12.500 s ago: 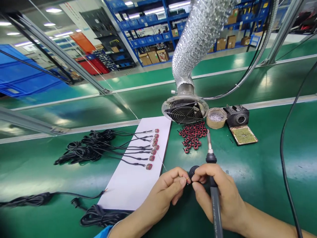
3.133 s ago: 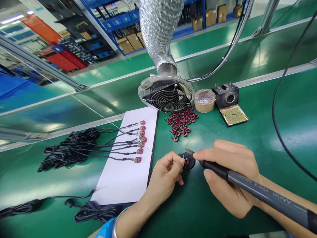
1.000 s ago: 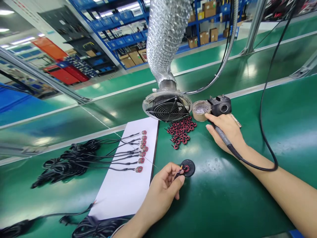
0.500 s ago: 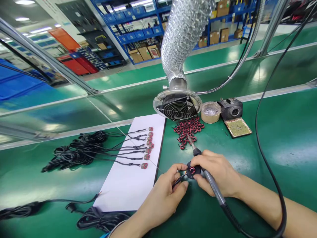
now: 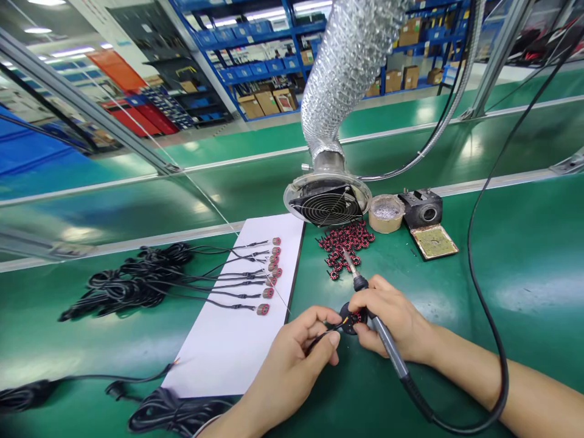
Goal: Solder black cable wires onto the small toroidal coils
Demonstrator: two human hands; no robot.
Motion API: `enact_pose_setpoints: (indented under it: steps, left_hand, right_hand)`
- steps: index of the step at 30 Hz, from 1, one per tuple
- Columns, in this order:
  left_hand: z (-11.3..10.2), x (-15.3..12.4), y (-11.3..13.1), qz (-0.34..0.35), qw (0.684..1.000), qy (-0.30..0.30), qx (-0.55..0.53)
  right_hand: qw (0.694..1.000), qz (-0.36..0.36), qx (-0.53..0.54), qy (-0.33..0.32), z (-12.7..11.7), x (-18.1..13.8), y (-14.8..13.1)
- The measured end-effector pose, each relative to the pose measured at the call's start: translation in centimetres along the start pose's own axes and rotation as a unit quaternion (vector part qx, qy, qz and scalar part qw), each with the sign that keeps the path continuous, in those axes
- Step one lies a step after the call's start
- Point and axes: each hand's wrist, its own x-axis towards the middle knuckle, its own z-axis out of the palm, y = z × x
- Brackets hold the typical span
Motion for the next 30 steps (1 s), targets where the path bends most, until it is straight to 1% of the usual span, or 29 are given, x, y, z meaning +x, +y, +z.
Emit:
enact_pose_setpoints:
  steps: [2, 4, 8, 10, 12, 14, 16, 17, 18, 19, 21, 24, 27, 30]
  left_hand:
    - [0.0, 0.1, -0.1, -0.010, 1.000, -0.002, -0.004]
    - [0.0, 0.3, -0.2, -0.005, 1.000, -0.001, -0.011]
    - [-0.1, 0.2, -0.4, 0.038, 0.999, 0.003, -0.033]
    - [-0.2, 0.2, -0.5, 0.061, 0.997, -0.007, -0.041]
    - [-0.1, 0.1, -0.5, 0.083, 0.996, -0.016, -0.035]
    - [0.0, 0.0, -0.6, 0.099, 0.995, -0.022, -0.021]
    - [0.1, 0.0, -0.6, 0.114, 0.993, -0.023, 0.000]
    - [0.1, -0.1, -0.6, 0.122, 0.992, -0.022, 0.014]
    - [0.1, -0.1, -0.6, 0.132, 0.991, -0.019, 0.031]
    - [0.0, -0.1, -0.6, 0.146, 0.988, -0.014, 0.050]
    - [-0.1, -0.1, -0.4, 0.177, 0.980, -0.001, 0.088]
    - [-0.2, -0.2, -0.2, 0.210, 0.968, 0.015, 0.136]
    - [-0.3, -0.4, -0.2, 0.226, 0.958, 0.015, 0.174]
    - [-0.3, -0.5, -0.2, 0.247, 0.947, 0.012, 0.204]
  right_hand:
    - [1.000, 0.026, 0.013, 0.002, -0.1, 0.0, 0.0]
    - [0.998, 0.049, 0.033, 0.014, -0.3, 0.0, -0.2]
    - [0.993, 0.075, 0.086, 0.037, -0.8, 0.1, -0.9]
    - [0.979, 0.127, 0.155, 0.032, -0.9, 0.2, -1.6]
    - [0.945, 0.200, 0.259, 0.013, -1.0, 0.2, -2.3]
    - [0.895, 0.264, 0.358, -0.003, -1.0, 0.3, -2.9]
    - [0.853, 0.296, 0.430, -0.015, -1.0, 0.4, -3.2]
    - [0.840, 0.298, 0.453, -0.017, -1.1, 0.4, -3.2]
    - [0.834, 0.297, 0.464, -0.019, -1.1, 0.4, -3.2]
    - [0.833, 0.294, 0.468, -0.022, -1.2, 0.4, -3.2]
    - [0.842, 0.293, 0.451, -0.029, -1.3, 0.4, -3.0]
    - [0.871, 0.292, 0.392, -0.051, -1.5, 0.4, -2.9]
    - [0.903, 0.276, 0.321, -0.076, -2.0, 0.4, -2.9]
    - [0.920, 0.256, 0.271, -0.117, -2.7, 0.6, -3.1]
